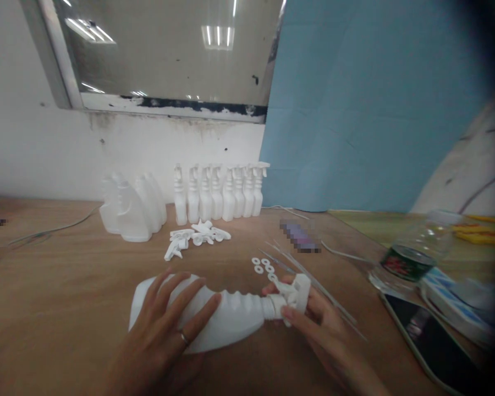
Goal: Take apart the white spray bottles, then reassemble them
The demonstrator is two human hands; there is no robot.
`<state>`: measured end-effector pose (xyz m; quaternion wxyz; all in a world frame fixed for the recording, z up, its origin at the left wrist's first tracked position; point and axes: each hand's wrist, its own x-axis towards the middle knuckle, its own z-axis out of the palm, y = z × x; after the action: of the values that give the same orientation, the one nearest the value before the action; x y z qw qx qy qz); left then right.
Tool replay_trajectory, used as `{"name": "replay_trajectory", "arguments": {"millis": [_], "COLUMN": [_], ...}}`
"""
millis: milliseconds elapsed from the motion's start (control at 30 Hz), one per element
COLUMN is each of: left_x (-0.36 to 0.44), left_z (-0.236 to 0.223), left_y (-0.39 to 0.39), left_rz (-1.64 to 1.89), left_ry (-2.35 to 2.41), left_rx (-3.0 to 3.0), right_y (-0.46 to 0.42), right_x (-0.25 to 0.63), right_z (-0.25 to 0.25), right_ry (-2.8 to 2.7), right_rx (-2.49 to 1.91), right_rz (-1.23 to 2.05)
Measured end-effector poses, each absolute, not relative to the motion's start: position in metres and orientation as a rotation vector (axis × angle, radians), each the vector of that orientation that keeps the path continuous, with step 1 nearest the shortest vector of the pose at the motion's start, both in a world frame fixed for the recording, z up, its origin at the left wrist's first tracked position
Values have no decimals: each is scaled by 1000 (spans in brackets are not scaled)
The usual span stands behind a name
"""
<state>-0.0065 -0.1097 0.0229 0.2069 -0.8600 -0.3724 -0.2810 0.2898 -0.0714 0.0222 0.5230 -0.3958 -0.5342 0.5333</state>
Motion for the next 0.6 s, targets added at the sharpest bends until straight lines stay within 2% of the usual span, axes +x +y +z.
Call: {"name": "replay_trajectory", "arguments": {"millis": [267,600], "left_x": [-11,-11], "left_z": [11,4], "left_y": [-102,-99], "left_rz": [-798,-839], "left_ry": [-1038,-967], "left_rx": [-2398,-2379], "right_y": [-67,-72], "right_x": [292,275], "right_z": [16,17], "right_ry": [-1581,-1590], "right_rx": [-1052,-1200], "right_rz": [1189,1113]}}
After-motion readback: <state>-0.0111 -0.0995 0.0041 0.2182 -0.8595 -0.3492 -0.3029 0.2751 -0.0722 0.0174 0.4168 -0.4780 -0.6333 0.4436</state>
